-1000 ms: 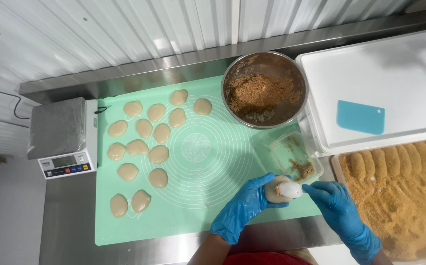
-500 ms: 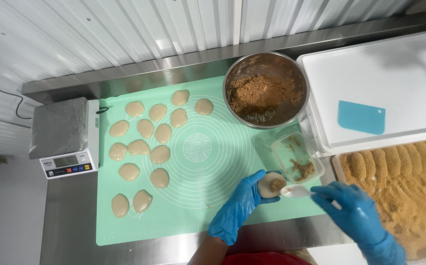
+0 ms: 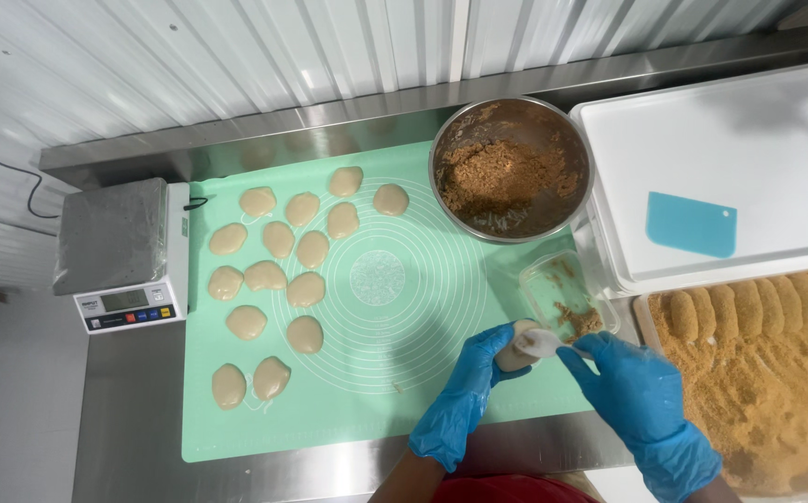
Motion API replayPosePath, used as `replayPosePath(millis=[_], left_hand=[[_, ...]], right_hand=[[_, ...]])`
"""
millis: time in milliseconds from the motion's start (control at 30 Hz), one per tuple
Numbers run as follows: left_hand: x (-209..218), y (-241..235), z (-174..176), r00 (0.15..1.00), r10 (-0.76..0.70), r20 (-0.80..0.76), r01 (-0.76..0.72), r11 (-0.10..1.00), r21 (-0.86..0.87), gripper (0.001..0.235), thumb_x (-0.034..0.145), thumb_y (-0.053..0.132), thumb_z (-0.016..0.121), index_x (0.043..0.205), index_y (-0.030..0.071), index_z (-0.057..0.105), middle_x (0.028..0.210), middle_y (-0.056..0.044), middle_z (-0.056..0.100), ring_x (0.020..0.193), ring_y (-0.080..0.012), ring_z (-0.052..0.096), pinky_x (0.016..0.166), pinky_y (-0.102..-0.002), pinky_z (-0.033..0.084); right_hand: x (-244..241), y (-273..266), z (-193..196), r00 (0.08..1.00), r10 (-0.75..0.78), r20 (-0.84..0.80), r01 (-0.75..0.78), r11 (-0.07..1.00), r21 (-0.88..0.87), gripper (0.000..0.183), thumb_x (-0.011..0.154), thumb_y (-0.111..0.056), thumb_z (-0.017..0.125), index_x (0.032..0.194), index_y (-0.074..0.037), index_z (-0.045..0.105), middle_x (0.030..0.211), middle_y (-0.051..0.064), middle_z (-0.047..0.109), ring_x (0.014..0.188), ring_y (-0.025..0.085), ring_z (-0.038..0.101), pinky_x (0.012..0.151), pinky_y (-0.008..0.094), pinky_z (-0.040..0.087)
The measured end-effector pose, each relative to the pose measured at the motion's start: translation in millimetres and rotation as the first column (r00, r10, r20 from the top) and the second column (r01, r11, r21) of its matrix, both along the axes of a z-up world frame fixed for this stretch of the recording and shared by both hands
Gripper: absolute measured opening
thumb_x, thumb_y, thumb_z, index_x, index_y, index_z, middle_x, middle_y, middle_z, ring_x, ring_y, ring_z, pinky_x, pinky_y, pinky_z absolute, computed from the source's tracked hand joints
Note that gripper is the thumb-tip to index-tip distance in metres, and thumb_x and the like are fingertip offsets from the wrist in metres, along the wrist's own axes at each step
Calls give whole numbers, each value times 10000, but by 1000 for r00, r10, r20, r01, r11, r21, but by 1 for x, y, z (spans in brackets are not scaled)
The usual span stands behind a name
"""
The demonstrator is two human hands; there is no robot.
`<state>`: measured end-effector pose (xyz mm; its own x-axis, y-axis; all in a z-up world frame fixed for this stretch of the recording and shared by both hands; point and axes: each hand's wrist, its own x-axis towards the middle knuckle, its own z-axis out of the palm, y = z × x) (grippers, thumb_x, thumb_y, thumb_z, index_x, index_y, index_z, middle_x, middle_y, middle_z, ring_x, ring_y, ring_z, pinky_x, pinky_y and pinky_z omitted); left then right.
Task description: The person fills pieces of dough with a mixture from a bowl using a spoon, rolls the filled dough into cylinders by hand, and coats them in breadcrumbs in a tray.
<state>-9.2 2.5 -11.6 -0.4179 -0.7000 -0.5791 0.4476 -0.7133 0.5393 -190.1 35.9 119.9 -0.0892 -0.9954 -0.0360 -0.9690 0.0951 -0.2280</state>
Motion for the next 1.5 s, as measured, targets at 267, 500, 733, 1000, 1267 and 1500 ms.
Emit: replayPosePath(millis=[267, 500, 733, 1000, 1267, 1500], left_hand=[[0, -2, -1, 986, 136, -96, -128, 988, 87, 483, 975, 322, 575, 1285, -46, 616, 1192, -141, 704, 1065, -255, 725, 864, -398, 652], [-1, 1, 10, 985, 123, 117, -99, 977, -191, 406, 901, 162, 757, 1274, 8, 710, 1110, -74, 709, 981, -150, 683, 879, -285, 568], [1, 4, 20, 963, 91, 252, -3, 944, -331, 547, 801, 18, 753, 1339, 60, 665, 1163, -36, 715, 1021, -124, 687, 913, -273, 567], [9, 5, 20, 998, 57, 28, -53, 987, -150, 506, 906, 130, 620, 1406, 58, 607, 1317, -114, 662, 1182, -220, 678, 1017, -334, 581], [-3, 11, -11, 951, 234, -201, -251, 966, -62, 463, 1093, 348, 505, 1342, -28, 612, 1275, -135, 622, 1217, -254, 636, 1094, -399, 535], [-9, 3, -14, 900, 359, -248, -354, 933, 65, 483, 1001, 347, 545, 1417, 99, 543, 1379, -54, 612, 1206, -188, 647, 1038, -386, 522]], right_hand=[[-74, -15, -42, 981, -190, -20, 186, 922, 338, 381, 918, -530, 611, 1083, -222, 761, 971, 66, 795, 844, 299, 772, 794, 437, 610], [-79, -35, -89, 995, 31, -92, -40, 994, -105, 411, 909, -376, 645, 1256, -165, 710, 1213, 147, 743, 1073, 357, 700, 934, 450, 538], [-9, -24, -89, 457, -337, 823, 96, 939, 331, 394, 892, -214, 726, 1260, -74, 729, 1141, 97, 752, 1037, 192, 686, 930, 338, 531], [-2, -32, -111, 296, -541, 787, 12, 826, 563, 327, 900, -178, 691, 1219, -109, 711, 1130, 72, 756, 1090, 156, 674, 987, 318, 498], [22, -24, -108, 771, 138, 622, 12, 973, -231, 265, 897, -132, 760, 1158, -135, 717, 1114, 55, 727, 1021, 223, 691, 925, 342, 548], [50, -15, -79, 875, 427, 228, -239, 791, -563, 433, 830, -68, 757, 1254, -126, 688, 1202, 105, 646, 1085, 323, 654, 900, 427, 523]])
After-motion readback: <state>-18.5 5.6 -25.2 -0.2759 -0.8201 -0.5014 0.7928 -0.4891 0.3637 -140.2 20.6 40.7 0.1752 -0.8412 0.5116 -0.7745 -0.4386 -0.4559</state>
